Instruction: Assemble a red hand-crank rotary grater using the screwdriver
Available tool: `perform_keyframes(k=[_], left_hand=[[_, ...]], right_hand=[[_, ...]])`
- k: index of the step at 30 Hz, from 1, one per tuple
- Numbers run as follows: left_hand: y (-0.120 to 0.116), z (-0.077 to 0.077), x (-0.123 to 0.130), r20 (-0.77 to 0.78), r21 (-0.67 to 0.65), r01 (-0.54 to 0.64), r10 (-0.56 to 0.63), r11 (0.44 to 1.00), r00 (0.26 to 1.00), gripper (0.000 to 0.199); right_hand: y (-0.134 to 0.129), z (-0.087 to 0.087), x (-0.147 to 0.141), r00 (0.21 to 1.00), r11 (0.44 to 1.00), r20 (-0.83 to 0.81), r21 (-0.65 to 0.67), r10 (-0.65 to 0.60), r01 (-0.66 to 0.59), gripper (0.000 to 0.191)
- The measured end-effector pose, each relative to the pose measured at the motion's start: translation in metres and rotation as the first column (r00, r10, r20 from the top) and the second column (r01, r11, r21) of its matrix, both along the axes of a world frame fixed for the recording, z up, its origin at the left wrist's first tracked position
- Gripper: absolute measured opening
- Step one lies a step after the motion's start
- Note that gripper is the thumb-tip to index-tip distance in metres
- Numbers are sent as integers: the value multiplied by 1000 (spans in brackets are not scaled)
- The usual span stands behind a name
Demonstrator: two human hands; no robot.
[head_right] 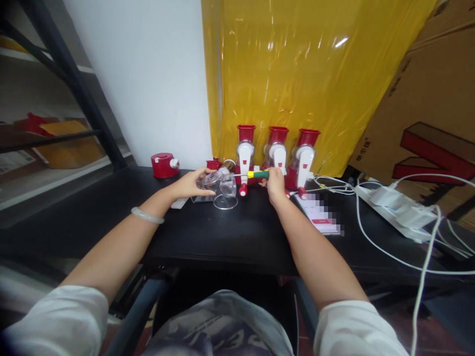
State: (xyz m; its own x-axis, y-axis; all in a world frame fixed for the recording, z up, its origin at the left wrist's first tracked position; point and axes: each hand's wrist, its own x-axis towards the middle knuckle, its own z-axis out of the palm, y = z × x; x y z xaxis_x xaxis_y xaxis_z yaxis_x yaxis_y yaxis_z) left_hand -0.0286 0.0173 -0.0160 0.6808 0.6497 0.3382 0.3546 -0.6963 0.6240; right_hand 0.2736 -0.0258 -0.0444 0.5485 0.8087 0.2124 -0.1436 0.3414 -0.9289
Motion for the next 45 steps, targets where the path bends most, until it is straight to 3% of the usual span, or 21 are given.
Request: perform_keyframes(k=[12,23,27,32,40,45], left_hand=[[1,1,0,-14,1,11,-11,1000,1000,70],[-3,3,1,-5,-11,2,-2,1000,1000,71],[-3,3,0,-6,3,-8,8,1000,1000,72],[-1,1,0,-3,-4,-2,2,1000,1000,73],[-1,2,0,-2,0,2,-2,1000,1000,71],[0,1,0,-9,5,6,-6,1000,1000,72]], right_hand=[[0,-2,1,1000,1000,28,21,-2,1,7],[-2,-3,1,979,997,189,10,-74,74,33],[-5,-1,2,975,998,213,20,-70,67,24],[-3,0,4,993,999,110,10,-34,33,10],[-5,3,-1,994,998,92,-16,-60,61,5],[-4,4,-2,992,996,98,-24,-78,81,13]])
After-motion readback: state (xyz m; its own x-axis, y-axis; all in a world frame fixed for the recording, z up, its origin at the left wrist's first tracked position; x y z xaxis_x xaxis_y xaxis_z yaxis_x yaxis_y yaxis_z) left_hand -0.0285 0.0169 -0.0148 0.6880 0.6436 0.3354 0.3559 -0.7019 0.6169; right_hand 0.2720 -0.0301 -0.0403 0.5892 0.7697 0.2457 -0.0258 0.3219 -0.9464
